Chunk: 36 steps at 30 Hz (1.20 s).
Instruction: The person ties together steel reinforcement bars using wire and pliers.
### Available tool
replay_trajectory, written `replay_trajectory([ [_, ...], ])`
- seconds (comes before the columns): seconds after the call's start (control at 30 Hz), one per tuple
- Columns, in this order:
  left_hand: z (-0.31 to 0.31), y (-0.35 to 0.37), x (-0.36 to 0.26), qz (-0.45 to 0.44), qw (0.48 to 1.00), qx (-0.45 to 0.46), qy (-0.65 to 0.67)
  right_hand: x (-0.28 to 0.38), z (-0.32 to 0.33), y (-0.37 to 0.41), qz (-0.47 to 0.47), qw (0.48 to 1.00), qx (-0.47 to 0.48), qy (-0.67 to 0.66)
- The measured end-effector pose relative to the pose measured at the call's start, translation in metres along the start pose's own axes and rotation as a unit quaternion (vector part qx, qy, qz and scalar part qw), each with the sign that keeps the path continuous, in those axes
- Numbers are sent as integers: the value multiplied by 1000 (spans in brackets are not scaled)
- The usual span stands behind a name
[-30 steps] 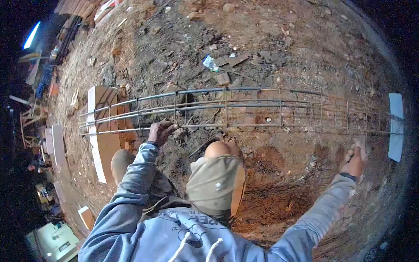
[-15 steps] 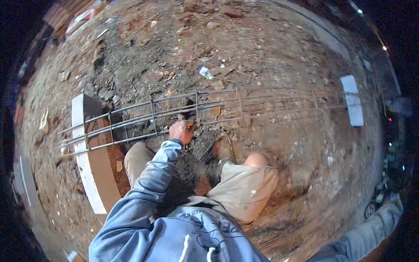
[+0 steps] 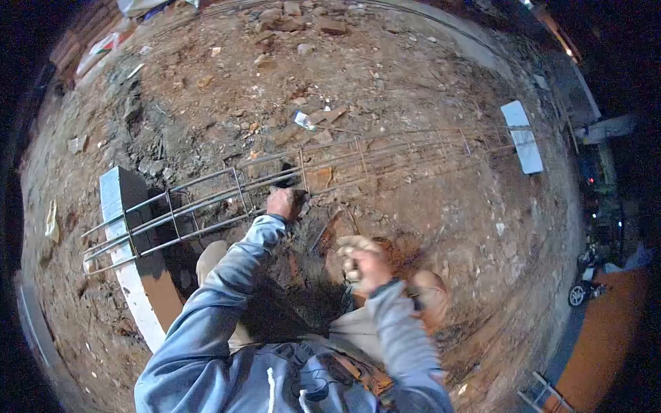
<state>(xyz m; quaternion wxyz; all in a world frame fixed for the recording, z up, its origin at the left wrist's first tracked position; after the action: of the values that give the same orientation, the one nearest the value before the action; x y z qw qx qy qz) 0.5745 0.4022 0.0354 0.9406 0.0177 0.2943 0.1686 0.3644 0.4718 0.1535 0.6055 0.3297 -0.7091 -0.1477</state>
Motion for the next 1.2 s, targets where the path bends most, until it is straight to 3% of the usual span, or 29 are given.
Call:
replay_trajectory([
  [0.03, 0, 3, -1, -31, 999, -12, 37, -36, 8, -21, -14, 1000, -7, -20],
  [0.1, 5, 7, -10, 13, 1000, 15, 14, -90, 23, -54, -70, 998, 3, 4],
  [0.23, -1, -2, -18, 51, 997, 24, 44, -142, 79, -120, -91, 973, -210, -10],
  [0.3, -13, 1, -12, 84, 994, 39, 53, -149, 95, -148, -101, 978, -174, -50],
  [0.33, -14, 2, -8, 98, 994, 35, 42, -144, 93, -161, -47, 988, -109, -102],
  [0.43, 5, 8, -26, 98, 994, -1, 43, -123, 73, -196, 53, 980, -35, -190],
  [0.57, 1, 7, -30, 43, 995, -66, 63, -115, 51, -233, 41, 982, 23, -183],
  [0.63, 5, 8, -29, 56, 989, -80, 108, -128, 42, -264, 61, 980, 127, -138],
  [0.67, -4, 6, -24, 76, 991, -48, 103, -114, 31, -257, 10, 981, 62, -184],
  [0.7, -8, 6, -21, 82, 991, -48, 98, -108, 27, -260, 4, 980, 66, -186],
  [0.77, 5, 8, -37, 18, 992, -106, 63, -89, 13, -267, 80, 956, 171, -224],
  [0.8, 1, 5, -33, 69, 994, -52, 60, -97, 14, -275, 71, 955, 215, -192],
  [0.9, 3, 0, -40, 69, 997, 1, 38, -80, 3, -271, 106, 935, 261, -215],
  [0.93, 4, 0, -40, 44, 998, -19, 34, -94, 4, -287, 123, 914, 322, -214],
  [1.07, -3, -6, -36, 42, 997, 29, 65, -89, 3, -293, 93, 896, 399, -174],
  [1.17, -5, -7, -36, 74, 993, 38, 82, -85, 0, -291, 119, 881, 417, -190],
  [1.2, -1, -6, -40, 60, 995, 22, 74, -86, 4, -297, 175, 883, 392, -190],
])
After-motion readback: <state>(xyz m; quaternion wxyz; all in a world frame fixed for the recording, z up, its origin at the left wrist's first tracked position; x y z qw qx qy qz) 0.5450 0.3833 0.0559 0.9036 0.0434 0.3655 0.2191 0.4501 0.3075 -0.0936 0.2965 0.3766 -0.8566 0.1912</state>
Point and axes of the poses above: each hand's wrist, its own y-axis away from the middle knuckle, its own z-axis out of the back of the hand, x = y × z, the point moved 7 cm from there along -y, towards the middle knuckle, and after that the axes turned 11 degrees about z, right-handed, at the moved point
